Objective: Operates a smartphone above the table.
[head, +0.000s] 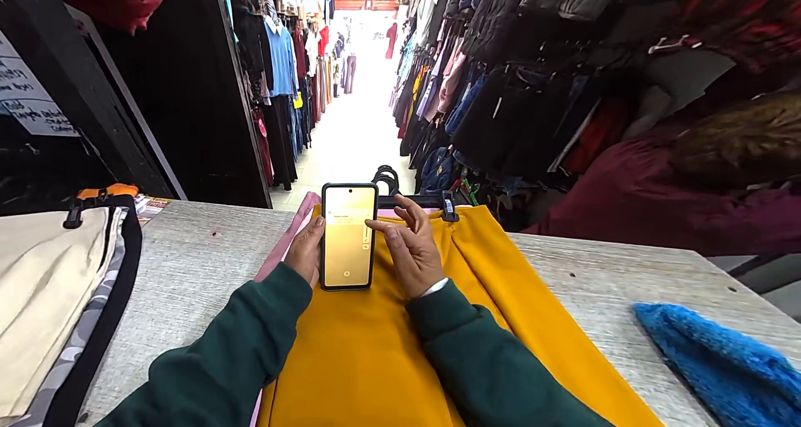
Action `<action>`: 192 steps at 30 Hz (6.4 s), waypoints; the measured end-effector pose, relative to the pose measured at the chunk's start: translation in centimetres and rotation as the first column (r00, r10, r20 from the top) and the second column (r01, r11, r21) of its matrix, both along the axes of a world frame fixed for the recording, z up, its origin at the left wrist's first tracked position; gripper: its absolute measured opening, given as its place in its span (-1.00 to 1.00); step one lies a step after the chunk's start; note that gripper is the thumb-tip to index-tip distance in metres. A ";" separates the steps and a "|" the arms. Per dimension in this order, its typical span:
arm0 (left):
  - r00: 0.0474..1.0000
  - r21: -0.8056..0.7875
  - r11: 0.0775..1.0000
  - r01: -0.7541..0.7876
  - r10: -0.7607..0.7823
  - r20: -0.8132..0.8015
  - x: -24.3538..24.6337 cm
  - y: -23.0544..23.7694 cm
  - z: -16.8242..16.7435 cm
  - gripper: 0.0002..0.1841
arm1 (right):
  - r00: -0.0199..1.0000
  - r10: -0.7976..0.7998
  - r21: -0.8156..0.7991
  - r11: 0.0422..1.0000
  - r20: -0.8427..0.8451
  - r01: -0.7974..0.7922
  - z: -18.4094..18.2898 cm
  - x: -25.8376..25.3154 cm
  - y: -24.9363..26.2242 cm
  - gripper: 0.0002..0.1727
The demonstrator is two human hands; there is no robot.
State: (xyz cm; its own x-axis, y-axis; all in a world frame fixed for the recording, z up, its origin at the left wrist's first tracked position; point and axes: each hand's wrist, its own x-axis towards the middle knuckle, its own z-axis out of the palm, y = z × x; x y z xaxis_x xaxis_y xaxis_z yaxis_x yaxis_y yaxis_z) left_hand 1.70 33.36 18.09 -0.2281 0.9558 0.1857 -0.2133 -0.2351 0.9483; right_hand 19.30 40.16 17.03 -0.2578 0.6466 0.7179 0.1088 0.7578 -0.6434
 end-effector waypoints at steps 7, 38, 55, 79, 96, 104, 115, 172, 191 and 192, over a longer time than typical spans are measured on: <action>1.000 -0.020 1.000 -0.015 0.015 0.018 0.1 -0.1 0.2 -0.46 | 0.999 0.032 -0.038 0.999 -0.030 -0.034 0.3 0.3 -0.2 -0.34; 0.999 0.006 1.000 0.007 -0.007 0.037 0.0 0.0 0.2 -0.47 | 0.990 0.113 -0.020 0.994 0.081 -0.112 0.2 -0.4 -0.6 -0.32; 0.999 -0.014 1.000 0.000 0.001 0.050 0.2 -0.1 0.4 -0.47 | 0.999 0.053 -0.076 0.996 0.010 -0.052 0.3 0.0 -0.2 -0.33; 0.996 -0.025 1.000 -0.018 0.020 0.082 0.2 0.3 0.6 -0.48 | 0.854 0.355 -0.482 0.864 0.380 -0.145 0.5 -0.3 -0.6 -0.06; 0.990 -0.043 0.999 -0.014 0.019 0.138 0.4 0.3 1.0 -0.50 | 0.838 0.480 -0.632 0.740 0.259 -0.230 1.0 0.1 -0.7 0.13; 0.995 0.014 0.999 0.031 -0.032 0.099 -0.2 0.6 0.3 -0.48 | 0.849 0.453 -0.623 0.756 0.272 -0.204 0.9 0.0 -0.7 0.05; 0.999 0.017 1.000 0.006 -0.007 0.047 -0.1 0.9 0.0 -0.60 | 0.981 0.195 -0.350 0.918 -0.008 -0.186 0.8 0.1 -0.3 -0.20; 0.995 0.044 0.994 0.102 -0.101 -0.015 -0.7 0.7 -0.4 -0.23 | 0.972 0.226 -0.527 0.834 0.062 -0.161 0.9 -0.1 -0.7 -0.42; 0.996 0.003 0.999 0.034 -0.034 0.080 0.0 0.2 0.6 -0.54 | 0.917 0.324 -0.497 0.850 0.232 -0.174 0.2 -0.2 -0.4 -0.04; 0.996 0.004 0.999 0.036 -0.036 0.081 0.0 0.2 0.6 -0.54 | 0.892 0.343 -0.483 0.859 0.294 -0.171 0.1 -0.3 -0.4 0.08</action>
State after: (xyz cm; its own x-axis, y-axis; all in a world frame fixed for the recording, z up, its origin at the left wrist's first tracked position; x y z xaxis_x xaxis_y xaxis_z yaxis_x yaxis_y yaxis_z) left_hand 1.74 33.53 18.66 -0.2076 0.9633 0.1702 -0.2980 -0.2280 0.9269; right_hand 19.03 39.78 17.15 -0.6404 0.7403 0.2046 0.2364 0.4434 -0.8646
